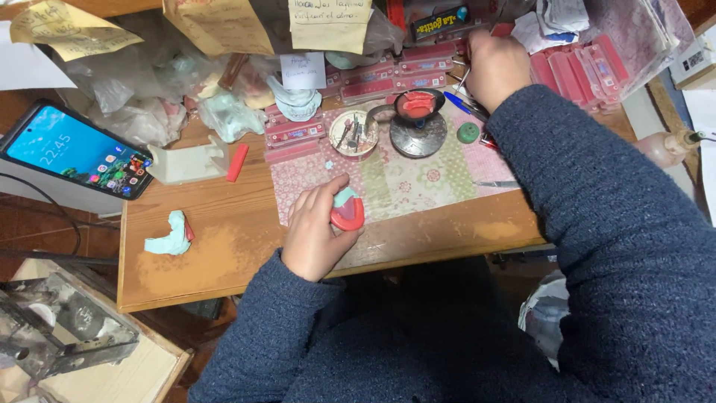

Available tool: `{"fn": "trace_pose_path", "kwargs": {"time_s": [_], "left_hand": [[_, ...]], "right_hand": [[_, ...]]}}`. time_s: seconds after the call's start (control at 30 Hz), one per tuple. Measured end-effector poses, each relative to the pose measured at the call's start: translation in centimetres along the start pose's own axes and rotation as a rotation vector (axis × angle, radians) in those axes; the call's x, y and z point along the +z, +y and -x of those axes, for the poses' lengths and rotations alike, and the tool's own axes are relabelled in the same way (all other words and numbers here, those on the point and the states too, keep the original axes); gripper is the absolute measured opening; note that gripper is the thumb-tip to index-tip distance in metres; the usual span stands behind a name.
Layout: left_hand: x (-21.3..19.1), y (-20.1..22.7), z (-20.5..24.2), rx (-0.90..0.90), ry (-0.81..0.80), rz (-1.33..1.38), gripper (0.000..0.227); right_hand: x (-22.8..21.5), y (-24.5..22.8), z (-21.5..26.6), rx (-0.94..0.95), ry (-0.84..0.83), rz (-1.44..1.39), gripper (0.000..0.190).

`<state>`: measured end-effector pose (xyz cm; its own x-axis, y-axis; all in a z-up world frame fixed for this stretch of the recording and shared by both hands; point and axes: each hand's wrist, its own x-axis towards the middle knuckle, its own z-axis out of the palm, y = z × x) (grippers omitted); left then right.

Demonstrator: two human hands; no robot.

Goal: The person shapes a red wax-like material by hand and attaches it to a light blue dental mold. They then use a small metal tool to refine the edges and surface of the attached material on the mold.

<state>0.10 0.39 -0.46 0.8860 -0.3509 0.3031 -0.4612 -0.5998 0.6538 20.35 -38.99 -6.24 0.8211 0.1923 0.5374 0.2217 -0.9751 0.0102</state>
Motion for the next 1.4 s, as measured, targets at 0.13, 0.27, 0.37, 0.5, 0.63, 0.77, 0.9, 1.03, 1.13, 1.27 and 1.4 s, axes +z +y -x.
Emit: {"fn": "trace_pose_path", "kwargs": {"time_s": [0.13,0.27,0.37,0.5,0.63,0.77,0.9,1.03,1.13,1.27,1.4], "left_hand": [[0.0,0.0,0.0,0.026,0.017,-0.014,0.076],[0.0,-0.1,0.1,0.014,0.009,-0.016,0.076],[0.0,-0.1,0.2,0.019,0.006,-0.010,0.078],[-0.1,0.0,0.1,-0.005,-0.013,-0.002,0.077],[-0.1,-0.1,0.0,0.021,-0.003,-0.005,0.077],[-0.1,-0.1,-0.1,0.065,-0.013,0.025,0.079],[0.4,0.1,0.0,0.029,-0.013,0.008,0.080],[0.8,0.9,0.1,-0.052,-0.012,0.063,0.086],[1.1,0.6,0.7,-0.058,-0.023,0.138,0.091],[2.0,-2.5,2.5,-0.050,0.003,0.279,0.094],[2.2,-3.2,2.7,0.036,0.095,0.328,0.100]], "right_hand": [[-0.7,-0.6,-0.2,-0.001,-0.061,0.009,0.014],[-1.9,-1.0,-0.6,-0.062,-0.077,-0.006,0.014],[-2.5,-0.9,-0.9,-0.091,-0.109,-0.041,0.014],[-3.5,-0.4,-1.3,-0.087,-0.165,-0.214,0.028],[-6.5,-0.3,-1.0,-0.052,-0.121,-0.302,0.024],[-13.6,-2.6,2.6,-0.018,-0.112,-0.260,0.023],[-20.4,-4.7,10.2,0.019,-0.064,-0.371,0.020],[-26.4,-4.6,18.7,0.101,-0.107,-0.360,0.027],[-29.4,-2.1,25.7,0.231,-0.076,-0.312,0.026],[-27.3,3.9,37.9,0.544,-0.147,-0.069,0.029],[-25.0,7.1,44.0,0.597,-0.175,0.100,0.030]]}}
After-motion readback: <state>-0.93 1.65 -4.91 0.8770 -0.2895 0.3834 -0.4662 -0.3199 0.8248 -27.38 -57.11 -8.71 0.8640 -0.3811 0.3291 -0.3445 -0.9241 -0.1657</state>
